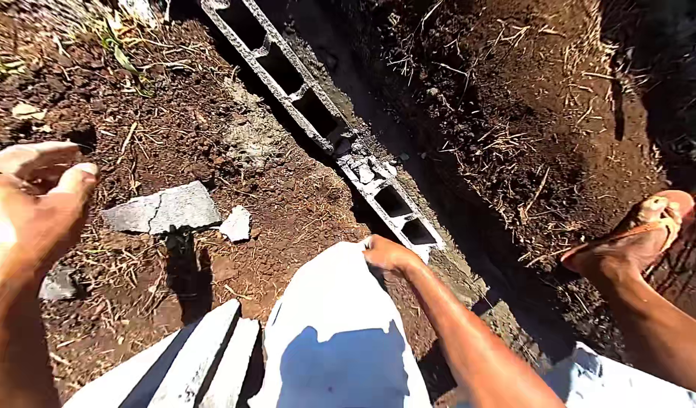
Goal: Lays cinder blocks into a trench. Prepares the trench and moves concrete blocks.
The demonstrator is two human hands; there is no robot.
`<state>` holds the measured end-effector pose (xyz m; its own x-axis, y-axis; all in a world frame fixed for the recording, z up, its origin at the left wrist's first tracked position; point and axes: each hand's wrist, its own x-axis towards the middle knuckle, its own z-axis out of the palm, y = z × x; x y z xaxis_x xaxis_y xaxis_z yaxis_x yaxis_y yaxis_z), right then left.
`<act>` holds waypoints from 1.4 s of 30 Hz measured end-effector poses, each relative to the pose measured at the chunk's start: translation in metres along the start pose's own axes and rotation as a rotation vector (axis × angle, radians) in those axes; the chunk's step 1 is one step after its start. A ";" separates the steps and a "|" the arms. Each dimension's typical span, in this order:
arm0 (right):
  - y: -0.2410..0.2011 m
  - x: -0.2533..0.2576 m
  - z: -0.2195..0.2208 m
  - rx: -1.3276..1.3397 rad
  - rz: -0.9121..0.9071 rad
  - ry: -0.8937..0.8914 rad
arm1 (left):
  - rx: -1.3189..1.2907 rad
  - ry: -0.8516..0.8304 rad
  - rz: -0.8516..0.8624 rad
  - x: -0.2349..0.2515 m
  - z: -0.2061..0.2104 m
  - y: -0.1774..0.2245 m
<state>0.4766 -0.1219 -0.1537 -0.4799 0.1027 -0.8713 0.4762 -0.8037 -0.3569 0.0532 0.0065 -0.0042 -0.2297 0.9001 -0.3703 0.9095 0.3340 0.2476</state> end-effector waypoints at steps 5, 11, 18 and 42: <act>0.109 -0.036 -0.038 -0.225 0.578 0.093 | 0.052 -0.540 0.375 -0.017 0.140 0.176; 0.164 -0.046 -0.043 -0.024 0.556 0.301 | 0.082 -0.828 0.407 -0.017 0.296 0.243; 0.202 0.002 -0.025 0.798 -0.123 0.772 | 0.162 -0.850 0.220 -0.001 0.339 0.258; 0.171 -0.013 0.004 0.877 0.124 1.006 | 0.160 -0.754 0.222 -0.058 0.307 0.262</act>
<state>0.5611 -0.2628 -0.2023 0.4588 0.0814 -0.8848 -0.3314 -0.9083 -0.2554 0.4113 -0.0438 -0.1926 0.2070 0.4902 -0.8467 0.9581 0.0736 0.2768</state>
